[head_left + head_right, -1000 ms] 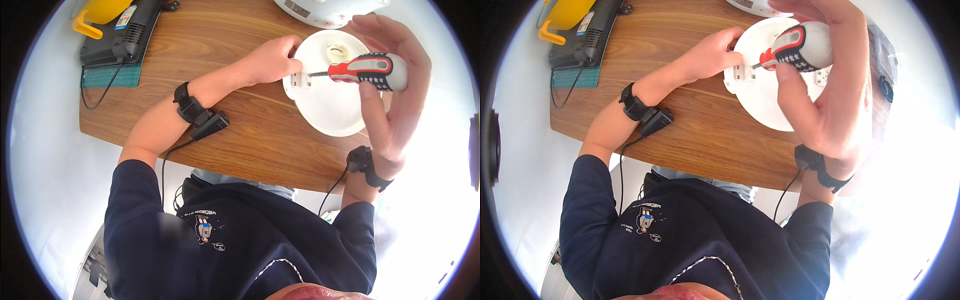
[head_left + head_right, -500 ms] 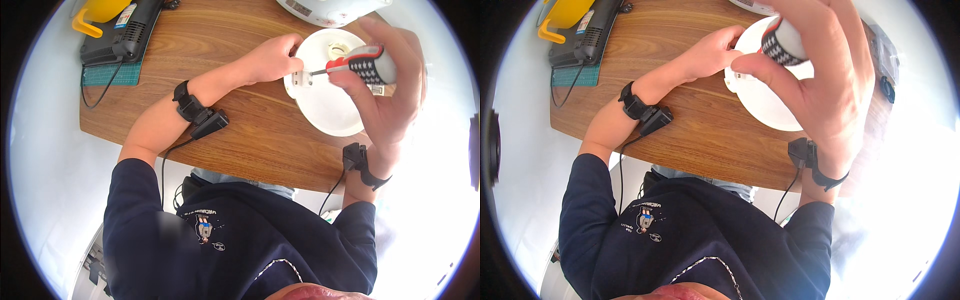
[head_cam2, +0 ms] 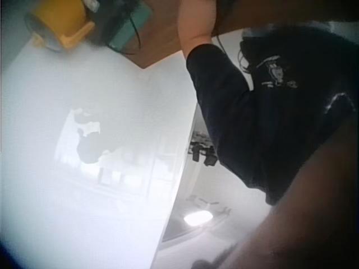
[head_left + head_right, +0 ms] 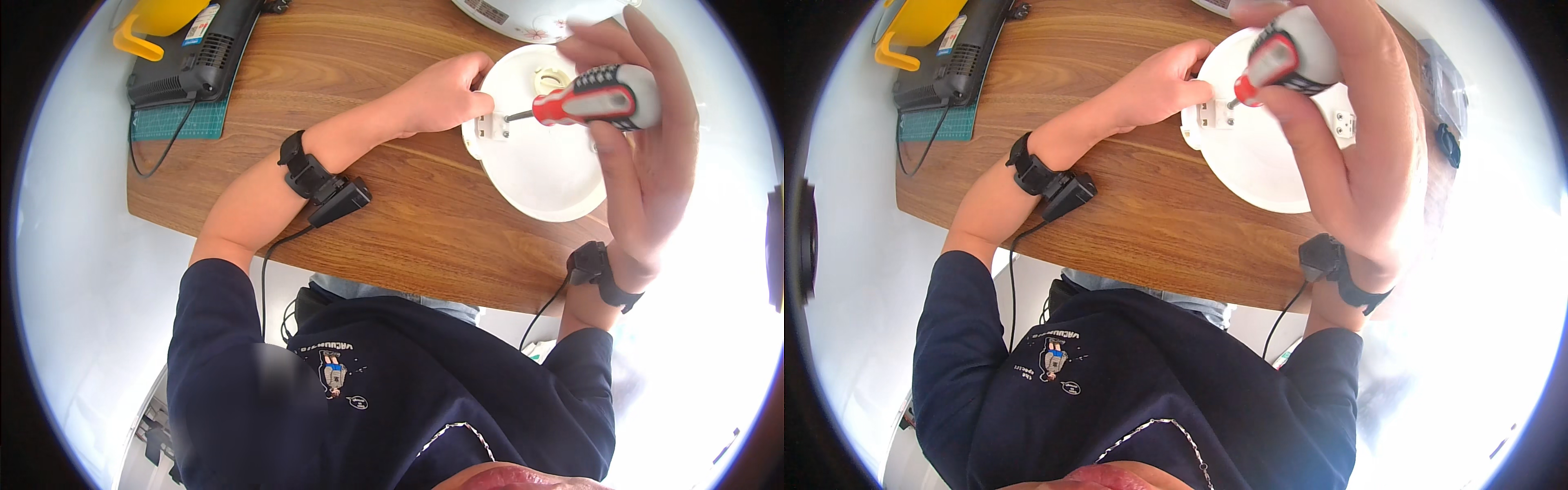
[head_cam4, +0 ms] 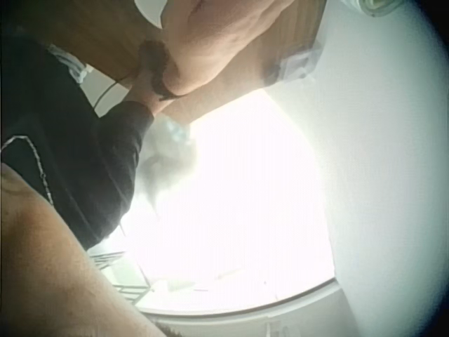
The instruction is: The person uses a screwdriver to tighten screws on a white plastic lid, then places the lid onto a white rice cooker pot. They open the lid to reveal the interior and remove a small plastic component from the lid's underside.
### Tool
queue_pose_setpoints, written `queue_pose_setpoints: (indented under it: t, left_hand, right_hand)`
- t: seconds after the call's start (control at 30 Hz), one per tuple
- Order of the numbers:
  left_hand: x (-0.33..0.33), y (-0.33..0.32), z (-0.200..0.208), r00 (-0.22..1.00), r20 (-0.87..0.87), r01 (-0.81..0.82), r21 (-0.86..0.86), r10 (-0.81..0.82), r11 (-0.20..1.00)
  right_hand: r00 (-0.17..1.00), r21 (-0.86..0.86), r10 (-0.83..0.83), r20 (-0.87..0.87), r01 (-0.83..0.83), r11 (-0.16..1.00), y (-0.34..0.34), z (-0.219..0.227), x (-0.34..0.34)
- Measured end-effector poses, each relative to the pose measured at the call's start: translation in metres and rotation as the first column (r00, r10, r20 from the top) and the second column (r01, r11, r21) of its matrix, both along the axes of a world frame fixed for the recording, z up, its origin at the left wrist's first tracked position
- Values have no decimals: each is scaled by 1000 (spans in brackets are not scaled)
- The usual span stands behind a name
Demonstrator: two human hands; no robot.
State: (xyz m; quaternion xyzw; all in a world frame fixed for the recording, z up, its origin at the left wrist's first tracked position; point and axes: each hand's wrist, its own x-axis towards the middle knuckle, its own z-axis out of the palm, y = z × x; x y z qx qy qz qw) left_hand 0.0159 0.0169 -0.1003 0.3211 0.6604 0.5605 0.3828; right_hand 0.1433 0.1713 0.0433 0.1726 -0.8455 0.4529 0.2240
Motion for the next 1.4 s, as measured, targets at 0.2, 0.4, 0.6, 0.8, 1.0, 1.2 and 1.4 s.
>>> queue_pose_setpoints:
  t: [0.2,0.4,0.6,0.8,1.0,1.2,1.4]
  left_hand:
    - [0,-1,3,1000,12,9,-1,-9,1000]
    - [-1,0,-1,1000,6,6,-2,-6,1000]
    - [-2,1,-4,1000,0,21,-2,-21,1000]
    - [-3,0,-4,999,26,20,-2,-20,1000]
    - [-2,1,-11,1000,6,-23,58,23,998]
    - [-2,2,-12,999,8,-34,93,34,995]
    - [1,1,-9,999,26,-46,101,43,994]
  right_hand:
    - [988,269,-96,-124,126,955,-4,2,1]
    - [991,334,-55,-119,92,938,12,1,5]
    - [996,193,-31,-84,47,980,-2,7,1]
    - [972,525,-10,-236,136,840,11,3,2]
    - [993,245,46,-107,-19,969,3,2,-1]
    - [985,423,22,-169,53,905,9,2,-1]
    - [985,275,168,-28,-154,949,12,5,5]
